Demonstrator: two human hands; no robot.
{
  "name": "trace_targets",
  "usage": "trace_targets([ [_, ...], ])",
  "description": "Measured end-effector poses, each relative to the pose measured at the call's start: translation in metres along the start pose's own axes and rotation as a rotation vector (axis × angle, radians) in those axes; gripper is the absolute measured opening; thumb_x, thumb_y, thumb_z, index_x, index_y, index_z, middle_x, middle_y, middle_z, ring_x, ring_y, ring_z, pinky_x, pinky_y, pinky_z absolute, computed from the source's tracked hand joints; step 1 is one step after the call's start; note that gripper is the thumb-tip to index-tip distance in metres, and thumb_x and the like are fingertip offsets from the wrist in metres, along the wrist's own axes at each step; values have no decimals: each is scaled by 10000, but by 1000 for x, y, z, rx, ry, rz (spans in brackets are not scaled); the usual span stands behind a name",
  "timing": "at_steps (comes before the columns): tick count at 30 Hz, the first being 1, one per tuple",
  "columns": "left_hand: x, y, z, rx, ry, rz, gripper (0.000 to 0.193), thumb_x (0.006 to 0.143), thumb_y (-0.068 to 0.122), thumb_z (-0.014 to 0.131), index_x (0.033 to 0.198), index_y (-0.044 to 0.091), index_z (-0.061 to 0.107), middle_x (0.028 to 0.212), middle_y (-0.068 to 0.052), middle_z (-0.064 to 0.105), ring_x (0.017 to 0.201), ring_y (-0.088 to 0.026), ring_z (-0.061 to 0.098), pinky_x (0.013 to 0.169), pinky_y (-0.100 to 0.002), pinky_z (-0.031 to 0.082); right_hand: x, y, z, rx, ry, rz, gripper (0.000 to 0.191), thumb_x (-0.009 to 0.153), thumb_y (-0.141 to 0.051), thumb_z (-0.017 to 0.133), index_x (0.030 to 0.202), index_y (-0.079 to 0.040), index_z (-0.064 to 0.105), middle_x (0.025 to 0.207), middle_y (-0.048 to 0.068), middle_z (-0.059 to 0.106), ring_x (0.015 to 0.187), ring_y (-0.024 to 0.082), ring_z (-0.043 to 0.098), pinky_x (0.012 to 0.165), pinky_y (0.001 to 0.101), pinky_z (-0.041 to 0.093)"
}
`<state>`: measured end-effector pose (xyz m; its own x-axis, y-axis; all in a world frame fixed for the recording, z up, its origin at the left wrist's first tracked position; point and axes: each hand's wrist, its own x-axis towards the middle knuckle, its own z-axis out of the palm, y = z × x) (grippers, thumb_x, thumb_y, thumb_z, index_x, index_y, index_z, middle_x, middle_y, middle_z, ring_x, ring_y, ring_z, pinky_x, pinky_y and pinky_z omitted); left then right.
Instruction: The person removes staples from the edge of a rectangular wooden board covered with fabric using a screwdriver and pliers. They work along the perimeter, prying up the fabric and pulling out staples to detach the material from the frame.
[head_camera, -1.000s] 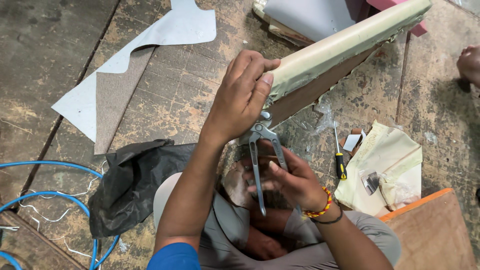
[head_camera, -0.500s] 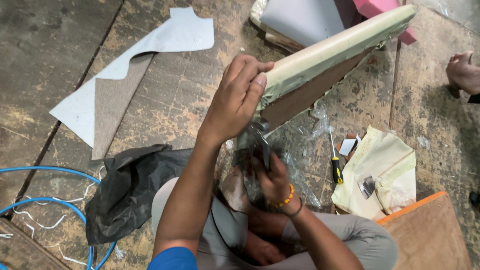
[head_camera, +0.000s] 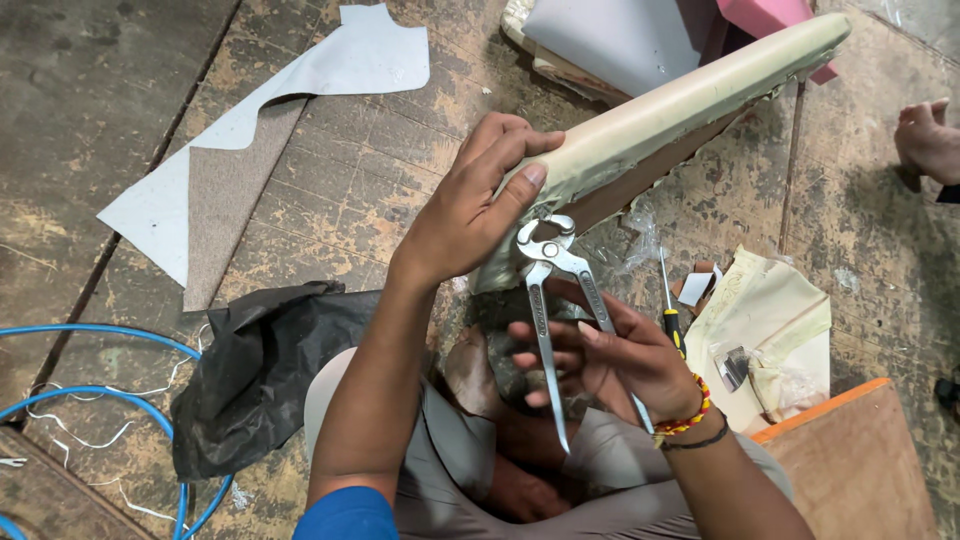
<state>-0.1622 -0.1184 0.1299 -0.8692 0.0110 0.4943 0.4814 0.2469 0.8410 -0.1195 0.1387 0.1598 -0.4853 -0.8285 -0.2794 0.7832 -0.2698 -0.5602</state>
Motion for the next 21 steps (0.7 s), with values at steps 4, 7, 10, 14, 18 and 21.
trace_targets([
  [4, 0, -1, 3, -14, -34, -25, 426, 1112, 345, 449, 1399, 73, 608, 1260, -121, 534, 1195, -237, 607, 1030, -369, 536, -2, -3, 3, 147, -91, 8, 556, 1098, -69, 445, 1617, -33, 251, 1490, 400, 447, 1303, 472, 583, 998, 675, 524],
  [7, 0, -4, 5, -10, -22, 30, 434, 1132, 364, 445, 1402, 65, 608, 1287, -127, 536, 1223, -245, 598, 1043, -379, 535, -4, -4, 1, 136, -92, 1, 568, 1090, -63, 452, 1616, -13, 241, 1483, 418, 444, 1284, 487, 591, 974, 673, 535],
  [10, 0, -5, 6, 13, -39, 19, 449, 1120, 376, 439, 1388, 60, 610, 1277, -124, 537, 1208, -234, 602, 1029, -373, 537, -6, -12, -1, 107, -73, 28, 579, 1089, -69, 467, 1615, 4, 238, 1451, 432, 458, 1239, 499, 613, 951, 663, 551],
  [14, 1, -3, 8, 34, -69, 2, 411, 1092, 350, 448, 1326, 66, 632, 1229, -106, 539, 1176, -231, 582, 1022, -379, 523, -10, -31, -5, 158, -66, 125, 609, 1071, -95, 489, 1610, 27, 235, 1326, 377, 553, 1093, 444, 679, 879, 607, 593],
  [18, 0, -1, 8, 36, -64, 45, 380, 1084, 311, 468, 1307, 55, 639, 1236, -106, 548, 1203, -250, 553, 1054, -414, 476, -20, -34, -8, 315, -27, 118, 559, 1068, -107, 508, 1562, 39, 288, 1159, 279, 598, 913, 335, 668, 684, 460, 613],
  [21, -1, -2, 8, 59, -60, 34, 372, 1076, 301, 469, 1292, 54, 645, 1228, -111, 548, 1183, -250, 551, 1047, -422, 474, -23, -16, -13, 322, 40, 97, 517, 1038, -101, 519, 1519, -29, 344, 1103, 226, 603, 836, 268, 644, 606, 394, 585],
])
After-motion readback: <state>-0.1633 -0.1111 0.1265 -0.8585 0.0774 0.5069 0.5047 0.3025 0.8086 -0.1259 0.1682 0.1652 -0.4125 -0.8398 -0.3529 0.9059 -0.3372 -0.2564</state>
